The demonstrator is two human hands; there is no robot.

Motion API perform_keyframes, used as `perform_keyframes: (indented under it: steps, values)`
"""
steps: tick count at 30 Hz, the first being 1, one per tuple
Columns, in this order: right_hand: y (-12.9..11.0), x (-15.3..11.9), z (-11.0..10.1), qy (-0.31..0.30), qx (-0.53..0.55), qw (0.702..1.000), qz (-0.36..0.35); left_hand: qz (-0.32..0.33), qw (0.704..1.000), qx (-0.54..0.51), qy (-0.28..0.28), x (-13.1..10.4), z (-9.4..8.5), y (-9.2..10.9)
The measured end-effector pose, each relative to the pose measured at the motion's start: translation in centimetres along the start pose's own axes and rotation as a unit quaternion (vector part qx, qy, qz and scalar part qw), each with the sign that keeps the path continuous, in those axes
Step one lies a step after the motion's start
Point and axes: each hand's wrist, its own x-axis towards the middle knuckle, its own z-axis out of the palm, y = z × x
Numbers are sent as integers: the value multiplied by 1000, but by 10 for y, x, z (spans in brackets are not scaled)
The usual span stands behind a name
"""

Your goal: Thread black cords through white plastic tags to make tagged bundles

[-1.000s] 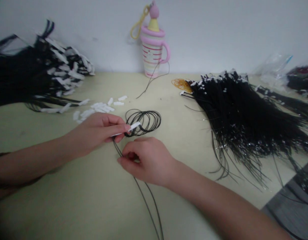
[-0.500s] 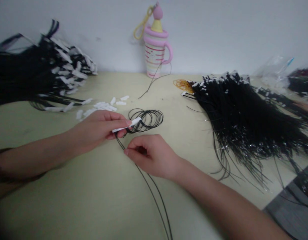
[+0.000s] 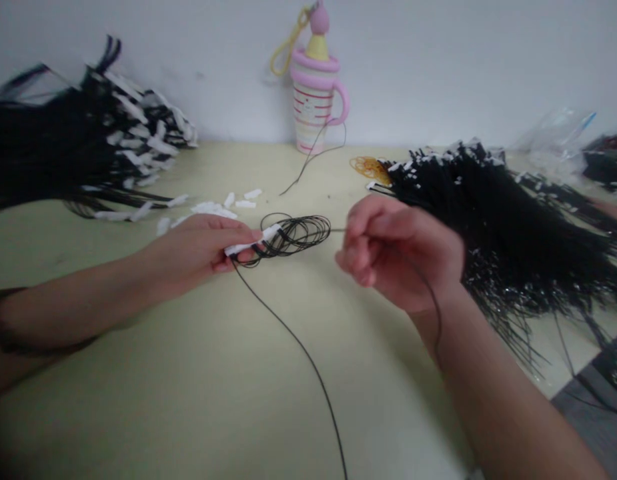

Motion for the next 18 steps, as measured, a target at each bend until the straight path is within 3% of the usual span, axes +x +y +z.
perform_keyframes:
  steps: [1,3,4,5,6,9,11,13,15,18]
  values:
    - [-3,0,-8,57,-115,992,-11,3,1000,-10,-2,1,-1,-1]
    - [-6,0,-23,160,-368,916,-25,8,1000,-22,-2,2,-2,-3]
    - [-5,0,-30,195,-448,872,-33,9,1000,-23,-1,3,-3,-3]
    - [-4,1,-36,217,-478,850,-44,8,1000,-22,-2,3,-3,-4]
    - [-2,2,-42,236,-458,855,-58,7,1000,-19,-5,3,-3,-3]
    - [8,10,-57,273,-218,933,-87,9,1000,-11,-11,3,-3,-2]
    - [14,15,-61,294,-64,950,-82,12,1000,0,-11,2,-4,-2]
    - [19,17,-54,305,21,950,-65,15,1000,8,-10,2,-4,-2]
    - [23,16,-35,311,29,948,-63,17,1000,7,-6,2,-4,-2]
    - [26,8,5,273,-84,955,-82,10,1000,-8,-1,1,-3,-2]
